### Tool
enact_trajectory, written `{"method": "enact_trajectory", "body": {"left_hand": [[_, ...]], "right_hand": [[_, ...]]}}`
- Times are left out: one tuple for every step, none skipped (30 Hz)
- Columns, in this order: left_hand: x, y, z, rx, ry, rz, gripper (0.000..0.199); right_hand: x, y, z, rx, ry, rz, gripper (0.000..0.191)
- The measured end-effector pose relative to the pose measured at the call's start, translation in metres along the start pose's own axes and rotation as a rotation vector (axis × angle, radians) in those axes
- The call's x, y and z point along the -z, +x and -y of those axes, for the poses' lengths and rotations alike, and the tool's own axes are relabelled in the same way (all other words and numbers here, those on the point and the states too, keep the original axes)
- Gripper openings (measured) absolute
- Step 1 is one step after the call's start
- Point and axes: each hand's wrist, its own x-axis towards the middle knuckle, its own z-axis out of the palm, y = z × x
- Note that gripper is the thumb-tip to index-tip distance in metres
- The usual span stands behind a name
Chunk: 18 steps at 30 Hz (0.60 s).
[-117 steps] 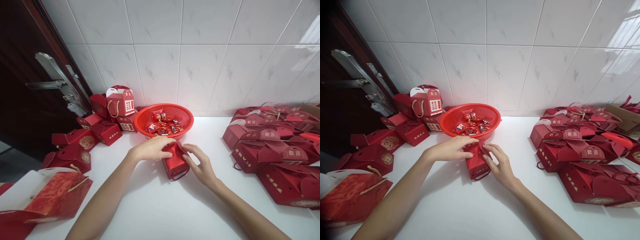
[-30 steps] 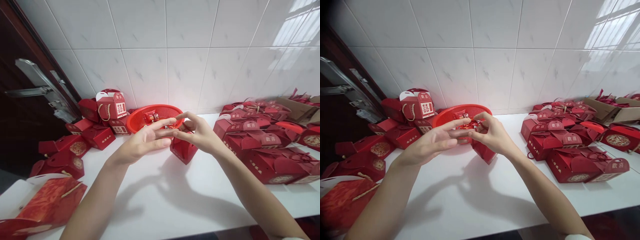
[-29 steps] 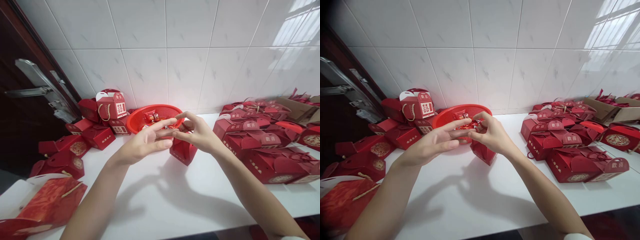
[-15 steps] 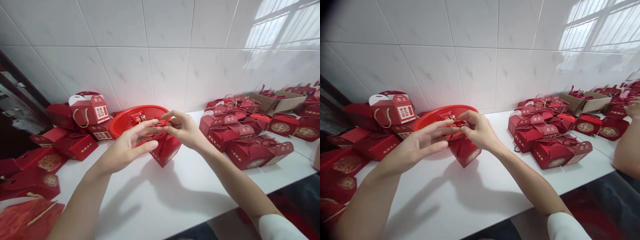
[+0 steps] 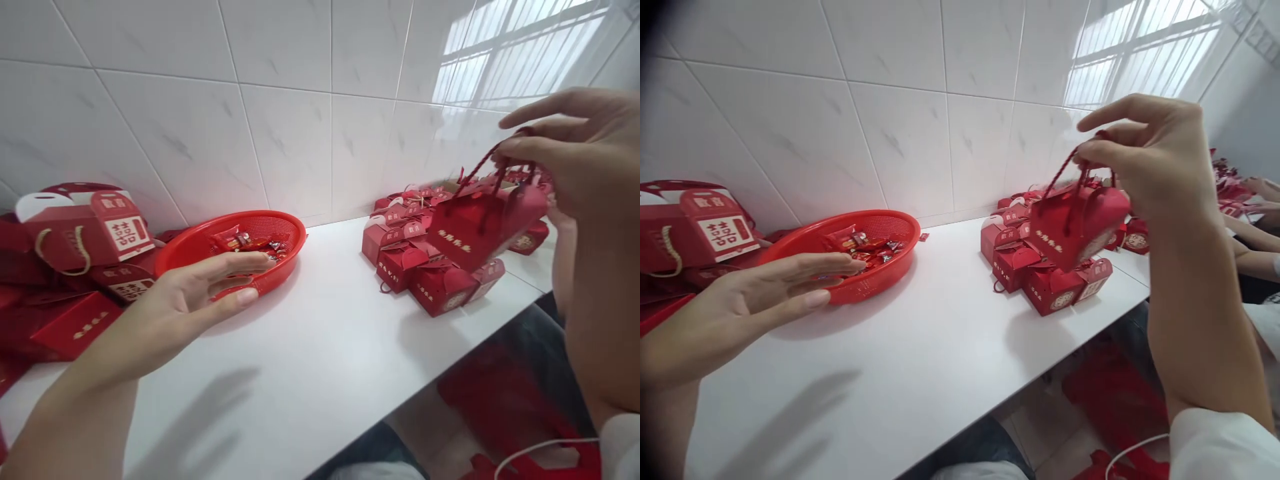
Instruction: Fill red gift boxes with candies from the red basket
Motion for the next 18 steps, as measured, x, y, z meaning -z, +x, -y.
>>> {"method": "enact_trajectory", "body": {"left_hand": [[-0.001, 0.001, 0.001, 0.008, 0.002, 0.006, 0.046], [-0.001, 0.002, 0.003, 0.015, 0.004, 0.009, 0.045], [-0.001, 0.002, 0.004, 0.022, 0.004, 0.014, 0.045], [-0.001, 0.003, 0.005, 0.026, 0.003, 0.017, 0.046], [-0.001, 0.004, 0.007, 0.025, 0.004, 0.018, 0.046], [0.000, 0.004, 0.007, 0.021, 0.007, 0.017, 0.046], [0.001, 0.004, 0.008, 0.016, 0.013, 0.015, 0.047], [0.002, 0.003, 0.007, 0.013, 0.020, 0.017, 0.047], [0.002, 0.003, 0.006, 0.012, 0.029, 0.022, 0.046], [0.003, 0.002, 0.005, 0.012, 0.037, 0.027, 0.045], [0.004, 0.001, 0.003, 0.012, 0.042, 0.034, 0.044], [0.004, 0.001, 0.002, 0.011, 0.043, 0.038, 0.042], [0.003, 0.001, 0.001, 0.007, 0.040, 0.042, 0.041], [0.003, 0.000, 0.000, 0.000, 0.036, 0.043, 0.041], [0.002, 0.000, 0.000, -0.009, 0.030, 0.044, 0.040], [0.002, 0.000, 0.000, -0.014, 0.029, 0.053, 0.040], [0.002, 0.000, 0.001, -0.018, 0.031, 0.066, 0.039], [0.002, 0.000, 0.002, -0.020, 0.035, 0.079, 0.038]], "right_hand": [[0.008, 0.004, -0.006, -0.032, -0.074, -0.028, 0.022], [0.014, 0.008, -0.011, -0.070, -0.141, -0.055, 0.023], [0.019, 0.013, -0.017, -0.116, -0.199, -0.079, 0.024], [0.024, 0.018, -0.023, -0.163, -0.248, -0.100, 0.025], [0.028, 0.022, -0.029, -0.210, -0.288, -0.110, 0.025], [0.031, 0.027, -0.035, -0.251, -0.320, -0.112, 0.026], [0.034, 0.031, -0.042, -0.284, -0.339, -0.109, 0.027], [0.037, 0.035, -0.049, -0.313, -0.343, -0.107, 0.029], [0.039, 0.039, -0.056, -0.345, -0.339, -0.108, 0.030], [0.040, 0.042, -0.063, -0.387, -0.331, -0.111, 0.032], [0.040, 0.045, -0.070, -0.437, -0.326, -0.118, 0.033], [0.040, 0.047, -0.078, -0.474, -0.321, -0.113, 0.033], [0.039, 0.048, -0.087, -0.494, -0.317, -0.105, 0.033], [0.038, 0.049, -0.095, -0.495, -0.315, -0.093, 0.032], [0.037, 0.049, -0.104, -0.476, -0.314, -0.074, 0.030], [0.036, 0.049, -0.113, -0.443, -0.316, -0.061, 0.028], [0.035, 0.049, -0.121, -0.420, -0.330, -0.052, 0.027], [0.035, 0.048, -0.128, -0.401, -0.349, -0.040, 0.025]]}}
